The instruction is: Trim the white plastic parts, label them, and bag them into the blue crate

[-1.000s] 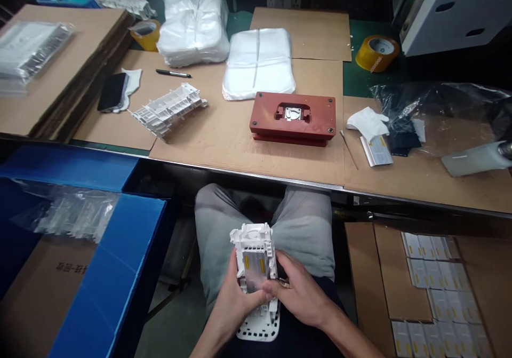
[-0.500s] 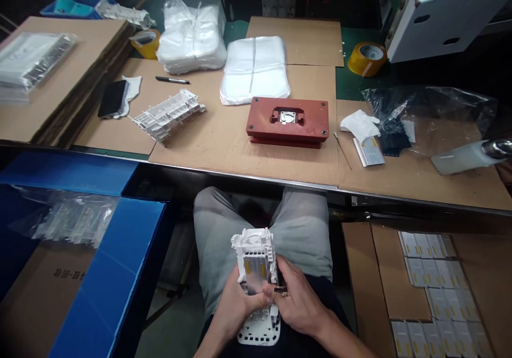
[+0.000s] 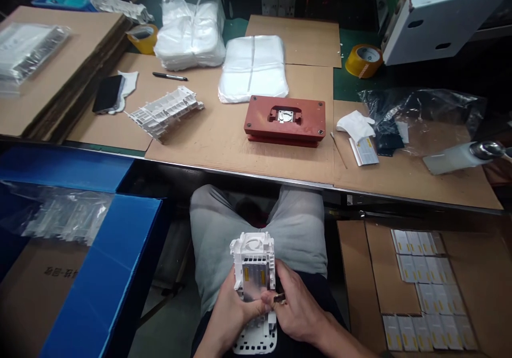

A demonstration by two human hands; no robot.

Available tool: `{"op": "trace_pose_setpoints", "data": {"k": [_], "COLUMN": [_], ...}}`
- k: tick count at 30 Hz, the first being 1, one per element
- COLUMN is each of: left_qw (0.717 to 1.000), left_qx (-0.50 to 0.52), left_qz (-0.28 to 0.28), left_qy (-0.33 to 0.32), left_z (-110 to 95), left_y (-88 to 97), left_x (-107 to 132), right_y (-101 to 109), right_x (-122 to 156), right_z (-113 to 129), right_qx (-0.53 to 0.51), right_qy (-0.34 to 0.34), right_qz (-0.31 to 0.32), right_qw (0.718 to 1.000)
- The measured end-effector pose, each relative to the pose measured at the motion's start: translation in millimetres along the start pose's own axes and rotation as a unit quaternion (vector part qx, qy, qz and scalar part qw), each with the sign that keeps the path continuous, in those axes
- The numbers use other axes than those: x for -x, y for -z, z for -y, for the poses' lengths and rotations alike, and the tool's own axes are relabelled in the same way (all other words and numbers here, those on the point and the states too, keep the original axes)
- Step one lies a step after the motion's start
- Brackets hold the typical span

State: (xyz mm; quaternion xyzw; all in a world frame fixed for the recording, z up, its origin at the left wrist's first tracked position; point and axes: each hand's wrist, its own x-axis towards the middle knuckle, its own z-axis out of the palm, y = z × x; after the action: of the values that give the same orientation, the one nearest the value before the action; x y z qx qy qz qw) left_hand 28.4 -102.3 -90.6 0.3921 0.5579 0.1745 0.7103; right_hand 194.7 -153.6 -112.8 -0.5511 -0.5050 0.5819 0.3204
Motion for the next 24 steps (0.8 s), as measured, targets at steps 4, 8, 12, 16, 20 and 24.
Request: {"op": "trace_pose_setpoints", "data": {"k": [4, 8, 12, 16, 20, 24], "left_qw": [1.0, 0.999, 1.0, 0.999, 0.996, 0.993], "left_qx": [0.005, 0.004, 0.004, 0.02, -0.009, -0.026], "left_qz": [-0.014, -0.043, -0.031, -0.043, -0.094, -0.115], "left_qy": [-0.003, -0.01, 0.001, -0.011, 0.0, 0.006], "left_z": [4.7, 6.8, 5.4, 7.4, 11.1, 7.7], "left_y": [1.4, 3.2, 5.2, 4.4, 10.2, 25.9], "left_x": [-1.0, -4.2, -11.1, -20.4, -28.1, -32.2], "right_y": [-2.4, -0.2, 1.5, 16.8, 83.9, 200.8], "right_x": [-3.6, -9.4, -15.9, -27.4, -47.6, -69.4], "right_z": [5.7, 5.2, 3.1, 12.9, 28.5, 32.4], "right_qx": [0.003, -0.001, -0.017, -0.007, 0.134, 0.223], "right_qy": [0.001, -0.005, -0.013, -0.001, 0.043, -0.018], "right_qz": [-0.006, -0.001, 0.019, 0.022, -0.107, -0.344], "right_qw": [1.0, 1.0, 1.0, 1.0, 0.984, 0.912]}}
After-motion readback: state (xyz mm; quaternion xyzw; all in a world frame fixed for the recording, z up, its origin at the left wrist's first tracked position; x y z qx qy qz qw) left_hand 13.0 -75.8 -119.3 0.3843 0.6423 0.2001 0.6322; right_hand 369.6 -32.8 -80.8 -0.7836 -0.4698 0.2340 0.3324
